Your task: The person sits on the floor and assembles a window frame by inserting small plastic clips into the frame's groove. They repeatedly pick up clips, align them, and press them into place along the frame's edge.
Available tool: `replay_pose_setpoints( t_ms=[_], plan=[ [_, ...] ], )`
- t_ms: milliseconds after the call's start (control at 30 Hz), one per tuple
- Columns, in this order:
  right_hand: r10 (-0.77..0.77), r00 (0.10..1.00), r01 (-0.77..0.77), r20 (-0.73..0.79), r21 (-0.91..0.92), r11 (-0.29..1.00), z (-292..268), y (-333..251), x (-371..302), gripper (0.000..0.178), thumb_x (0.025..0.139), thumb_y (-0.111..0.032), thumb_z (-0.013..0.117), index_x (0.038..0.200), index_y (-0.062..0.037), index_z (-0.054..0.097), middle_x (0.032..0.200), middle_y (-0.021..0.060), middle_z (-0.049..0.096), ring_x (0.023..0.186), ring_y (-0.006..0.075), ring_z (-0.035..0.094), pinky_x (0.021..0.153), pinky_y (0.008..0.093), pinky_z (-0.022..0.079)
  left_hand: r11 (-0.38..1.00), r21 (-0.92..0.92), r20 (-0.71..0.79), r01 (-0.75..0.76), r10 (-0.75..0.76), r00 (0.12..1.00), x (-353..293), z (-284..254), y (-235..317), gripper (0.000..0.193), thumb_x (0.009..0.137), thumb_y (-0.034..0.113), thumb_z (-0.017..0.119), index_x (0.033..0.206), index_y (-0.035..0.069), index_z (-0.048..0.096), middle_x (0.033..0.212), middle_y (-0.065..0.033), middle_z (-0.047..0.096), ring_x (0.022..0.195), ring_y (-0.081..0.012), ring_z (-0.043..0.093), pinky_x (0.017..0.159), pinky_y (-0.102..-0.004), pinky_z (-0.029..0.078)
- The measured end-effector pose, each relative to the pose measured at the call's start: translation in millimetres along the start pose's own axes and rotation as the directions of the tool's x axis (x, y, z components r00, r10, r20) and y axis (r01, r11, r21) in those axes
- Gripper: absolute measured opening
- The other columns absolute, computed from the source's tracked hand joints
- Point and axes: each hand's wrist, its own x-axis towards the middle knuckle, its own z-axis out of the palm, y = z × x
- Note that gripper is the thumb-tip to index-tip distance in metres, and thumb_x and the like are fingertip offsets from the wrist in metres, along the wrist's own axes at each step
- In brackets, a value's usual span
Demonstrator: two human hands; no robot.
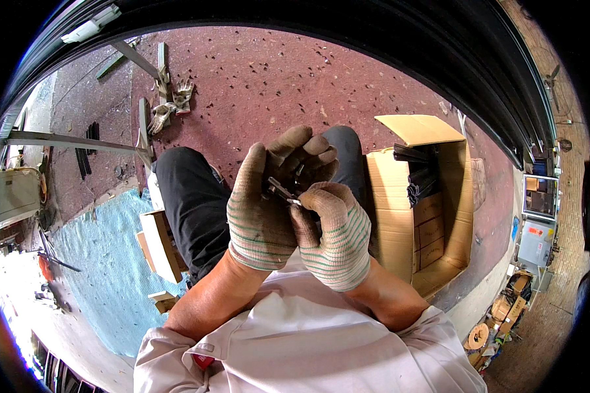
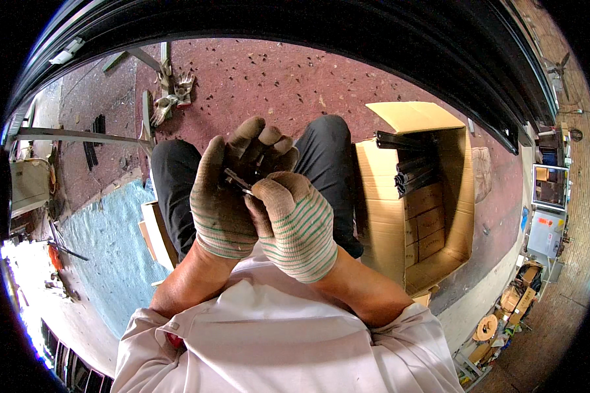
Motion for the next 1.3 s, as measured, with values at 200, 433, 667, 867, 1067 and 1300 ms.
replay_pose_setpoints(
  t_ms=[200,433,667,867,1067,1300],
  plan=[
    [-0.044,0.999,0.044,0.008,0.018,0.999,-3,5,1,0.037,0.076,-0.007,0.078,0.107,-0.0082,0.058,0.096,0.0152,0.064,0.082,0.0360,0.064,0.068,0.0444,0.053,0.999,-0.038,0.030,-0.002,0.004,1.000,2,-5,-1,0.053,0.106,0.041,0.035,0.135,0.001,0.054,0.131,-0.0165,0.061,0.125,-0.0326,0.055,0.112,-0.0461,0.038],
    [-0.204,0.979,0.202,-0.027,-0.058,0.978,-28,14,23,0.033,0.072,-0.004,0.077,0.100,-0.0060,0.059,0.089,0.0144,0.064,0.075,0.0337,0.064,0.059,0.0438,0.051,0.975,0.135,-0.374,0.176,-0.114,0.920,-13,-19,9,0.043,0.100,0.047,0.051,0.100,0.006,0.065,0.084,-0.0074,0.062,0.076,-0.0178,0.057,0.068,-0.0322,0.049],
    [-0.368,0.871,0.395,0.326,-0.019,0.918,-47,33,29,0.031,0.070,-0.009,0.071,0.099,-0.0046,0.061,0.081,0.0121,0.061,0.065,0.0303,0.060,0.053,0.0410,0.048,0.778,0.538,-0.340,0.324,-0.152,0.928,-22,9,19,0.047,0.101,0.050,0.050,0.084,0.008,0.062,0.056,0.0012,0.044,0.048,-0.0078,0.034,0.046,-0.0240,0.026],
    [-0.318,0.901,0.309,0.295,0.077,0.948,-54,36,27,0.029,0.075,-0.006,0.072,0.102,-0.0040,0.064,0.089,0.0120,0.064,0.073,0.0270,0.062,0.060,0.0371,0.051,0.665,0.660,-0.373,0.350,-0.114,0.921,-22,24,23,0.032,0.102,0.033,0.053,0.093,0.007,0.067,0.061,0.0048,0.048,0.050,-0.0036,0.033,0.047,-0.0217,0.025],
    [0.170,0.973,-0.206,0.159,0.242,0.948,-58,16,35,0.012,0.086,0.001,0.069,0.097,-0.0011,0.066,0.090,0.0078,0.065,0.074,0.0113,0.058,0.067,0.0245,0.049,0.663,0.681,-0.352,0.311,-0.076,0.933,-22,22,25,0.028,0.099,0.028,0.056,0.099,0.002,0.066,0.063,0.0001,0.054,0.047,-0.0039,0.034,0.042,-0.0207,0.023],
    [0.447,0.814,-0.562,0.371,0.308,0.768,-65,18,36,0.011,0.087,-0.008,0.072,0.096,-0.0022,0.069,0.087,0.0054,0.068,0.078,0.0095,0.061,0.069,0.0241,0.050,0.656,0.685,-0.306,0.316,-0.135,0.942,-24,14,27,0.027,0.100,0.027,0.055,0.102,0.001,0.065,0.069,-0.0026,0.058,0.048,-0.0036,0.035,0.042,-0.0203,0.026]
  ],
)
